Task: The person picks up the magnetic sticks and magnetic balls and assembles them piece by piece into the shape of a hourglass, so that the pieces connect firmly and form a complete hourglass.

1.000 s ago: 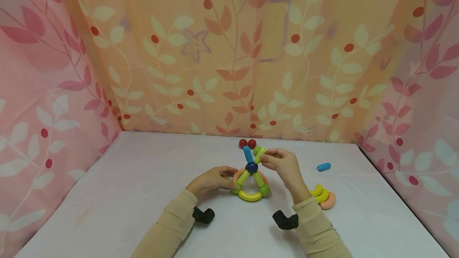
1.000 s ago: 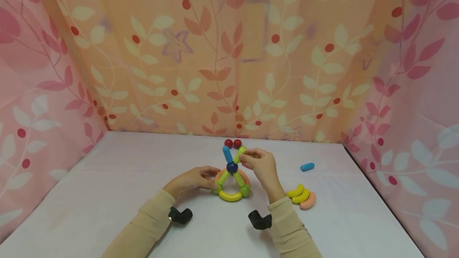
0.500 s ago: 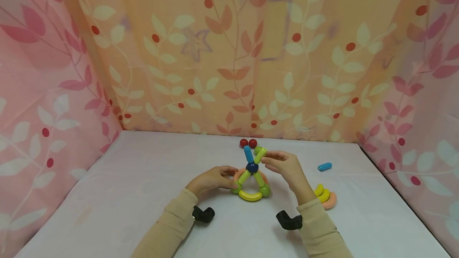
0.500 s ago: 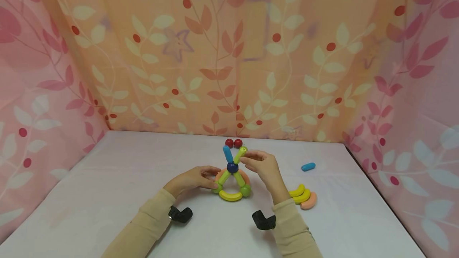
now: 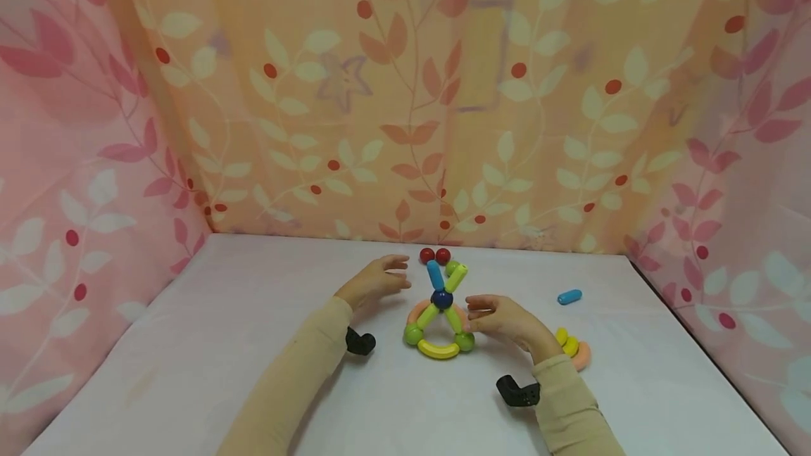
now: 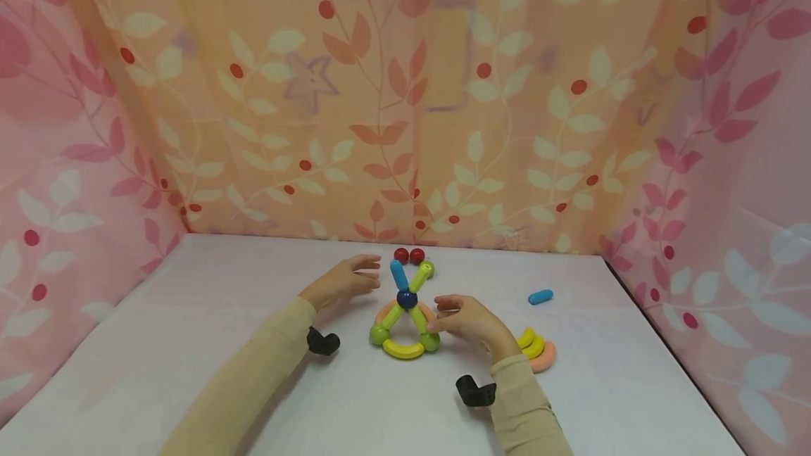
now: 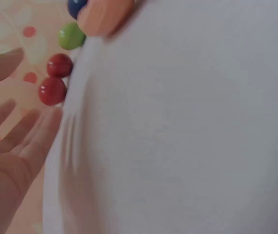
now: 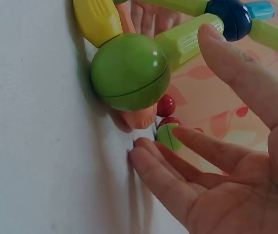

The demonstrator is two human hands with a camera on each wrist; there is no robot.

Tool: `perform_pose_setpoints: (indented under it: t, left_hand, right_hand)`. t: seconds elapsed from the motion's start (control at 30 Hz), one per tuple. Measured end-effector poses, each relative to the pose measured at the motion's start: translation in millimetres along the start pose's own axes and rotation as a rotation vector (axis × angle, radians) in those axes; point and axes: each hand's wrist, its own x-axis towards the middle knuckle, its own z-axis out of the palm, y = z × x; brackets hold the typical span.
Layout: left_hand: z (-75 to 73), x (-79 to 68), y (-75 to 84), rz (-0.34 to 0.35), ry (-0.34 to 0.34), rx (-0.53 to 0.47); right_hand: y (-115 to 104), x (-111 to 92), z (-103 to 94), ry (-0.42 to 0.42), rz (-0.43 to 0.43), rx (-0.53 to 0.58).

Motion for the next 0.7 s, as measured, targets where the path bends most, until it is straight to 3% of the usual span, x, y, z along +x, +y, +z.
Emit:
perform_pose_setpoints:
  t: [0.13,0.33,0.7]
  left_hand:
    - [2.2,20.9,6.8,0.037,0.068,-0.006]
    - [6.8,44.3,10.1,0.055,0.089,0.072]
    - [13.5,57.3,14.2,0.044,0.085,0.036]
  right_hand:
    - [7.7,2.5,-1.2,-0.063,-0.012,0.005]
    - [13.2,0.1,-1.2,-0.117,-0.026,0.009]
    - [9.6,0.8,4.3,-0.087,-0.029,-0.025]
